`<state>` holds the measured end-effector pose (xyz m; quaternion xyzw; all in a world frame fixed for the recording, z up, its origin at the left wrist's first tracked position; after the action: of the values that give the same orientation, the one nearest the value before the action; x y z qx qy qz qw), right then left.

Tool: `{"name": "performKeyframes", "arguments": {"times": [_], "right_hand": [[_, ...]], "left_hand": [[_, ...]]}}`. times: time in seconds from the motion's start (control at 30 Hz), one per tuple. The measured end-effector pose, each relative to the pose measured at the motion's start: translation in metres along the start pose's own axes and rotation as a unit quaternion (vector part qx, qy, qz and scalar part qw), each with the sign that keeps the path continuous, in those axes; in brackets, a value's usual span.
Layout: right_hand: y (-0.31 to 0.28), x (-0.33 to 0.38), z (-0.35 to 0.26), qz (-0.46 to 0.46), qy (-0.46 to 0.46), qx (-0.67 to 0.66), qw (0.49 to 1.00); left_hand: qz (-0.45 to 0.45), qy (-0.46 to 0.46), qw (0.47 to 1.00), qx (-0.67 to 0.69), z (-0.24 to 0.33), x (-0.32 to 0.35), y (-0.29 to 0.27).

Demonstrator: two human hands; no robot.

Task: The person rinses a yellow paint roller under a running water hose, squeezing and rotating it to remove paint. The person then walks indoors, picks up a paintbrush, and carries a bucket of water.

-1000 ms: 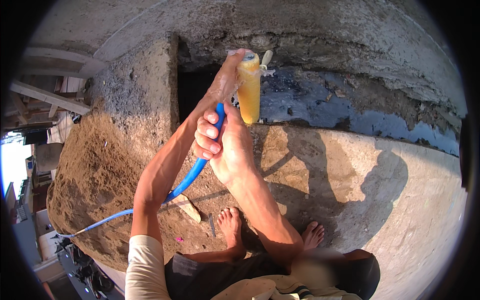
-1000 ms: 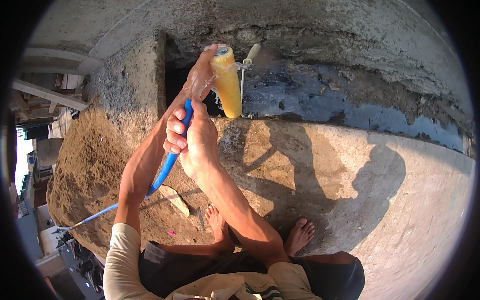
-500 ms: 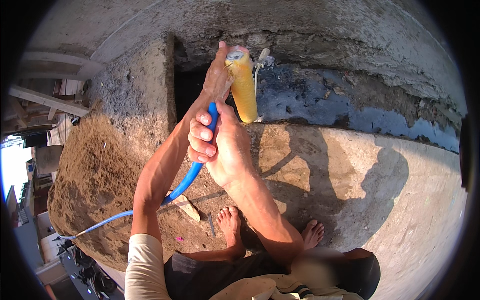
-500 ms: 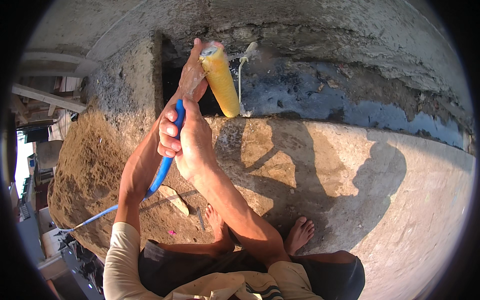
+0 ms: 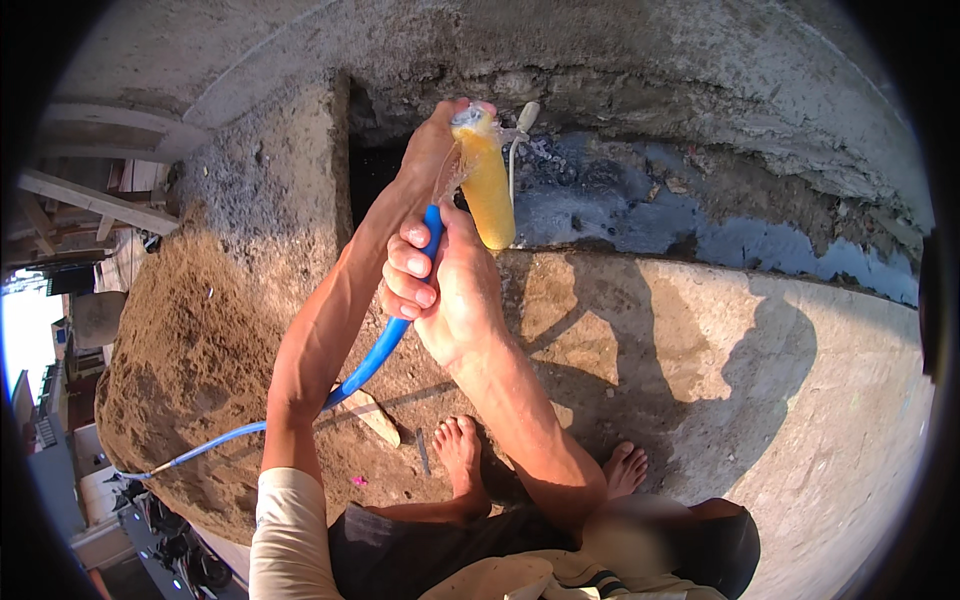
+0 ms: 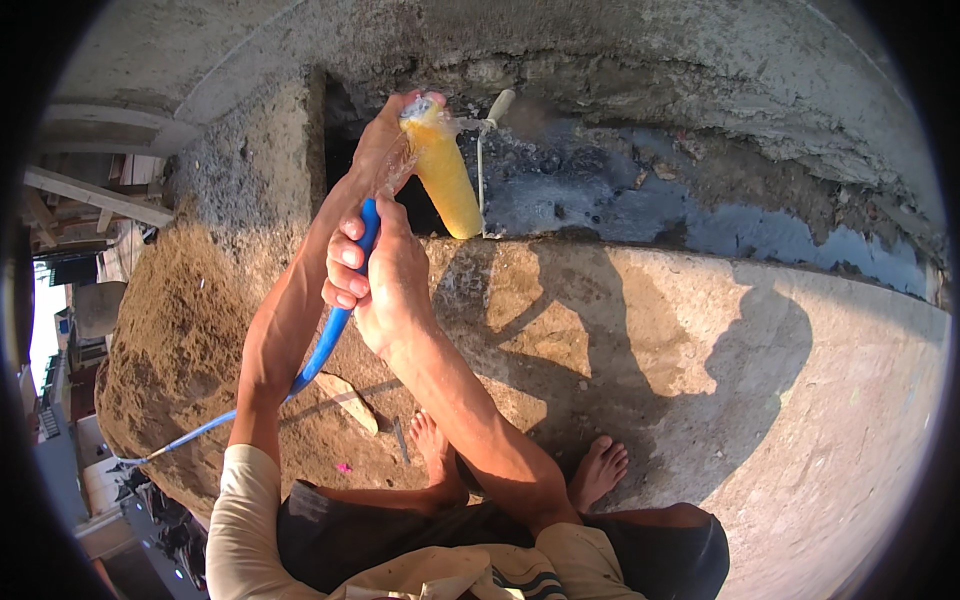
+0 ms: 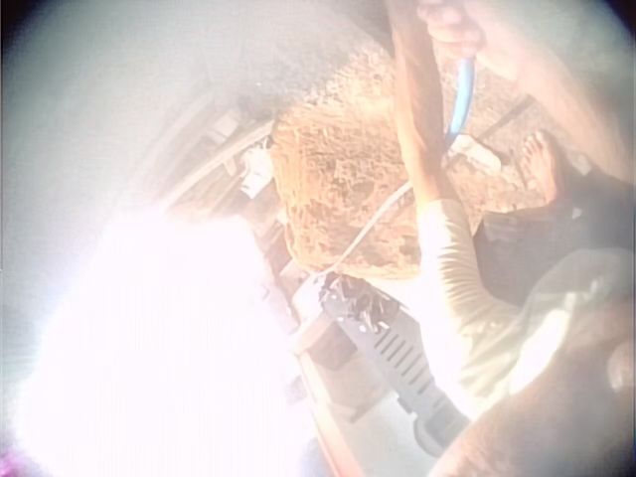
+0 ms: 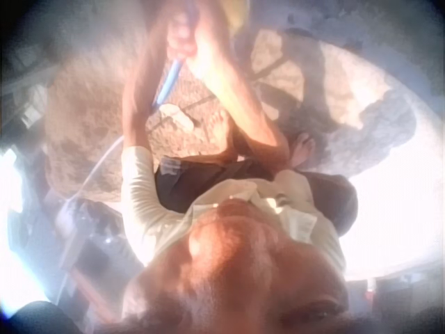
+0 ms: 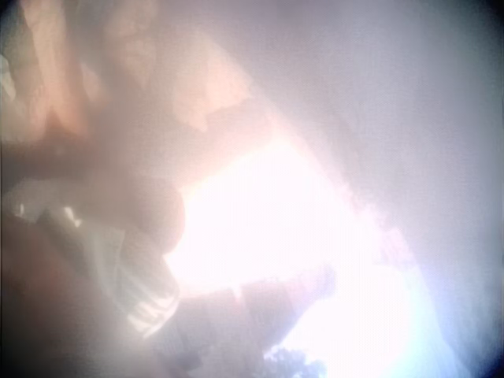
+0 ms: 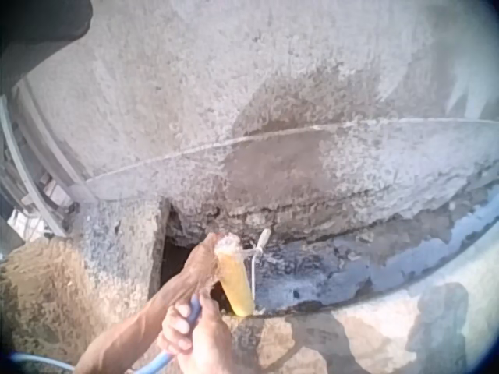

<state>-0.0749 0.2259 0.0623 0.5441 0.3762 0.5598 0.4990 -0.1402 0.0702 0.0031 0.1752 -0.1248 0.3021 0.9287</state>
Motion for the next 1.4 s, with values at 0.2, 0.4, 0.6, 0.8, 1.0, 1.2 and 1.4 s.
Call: {"name": "performKeyframes", "arguments": {"times": [0.2,0.4,0.6,0.8,1.0,1.2,1.4], "right_hand": [[0.0,0.0,0.001,0.004,-0.007,-0.004,1.0],[0.001,-0.001,0.002,0.005,0.0,-0.006,1.0],[0.0,0.001,-0.007,0.012,-0.009,-0.003,1.0],[0.001,-0.003,0.004,-0.006,0.005,-0.008,1.0],[-0.005,-0.001,-0.005,0.012,-0.008,-0.008,1.0],[-0.002,-0.004,0.003,-0.006,0.002,-0.011,1.0],[-0.003,0.004,-0.01,0.015,-0.013,0.001,1.0]], "left_hand": [[-0.046,0.023,0.997,-0.061,-0.002,0.008,0.015],[0.017,0.061,0.993,-0.104,0.006,0.014,0.01],[-0.002,0.029,0.995,-0.096,0.007,0.018,0.029],[-0.02,0.034,0.999,0.005,0.0,0.003,-0.006],[0.013,0.011,0.992,-0.124,0.002,0.011,0.025],[-0.01,0.02,1.0,-0.003,-0.001,0.0,-0.005],[-0.031,0.186,0.961,-0.202,-0.01,0.02,0.036]]}}
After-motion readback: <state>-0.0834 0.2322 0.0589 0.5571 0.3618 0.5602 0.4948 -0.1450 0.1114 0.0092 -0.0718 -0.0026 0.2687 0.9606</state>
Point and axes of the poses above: each hand's wrist, its own x-axis away from the middle knuckle, its own y-axis out of the palm, z = x × y, the point moved 2 cm from there along -x, towards the middle knuckle, and after that the axes turned 7 degrees about y, right-handed, at the moved point
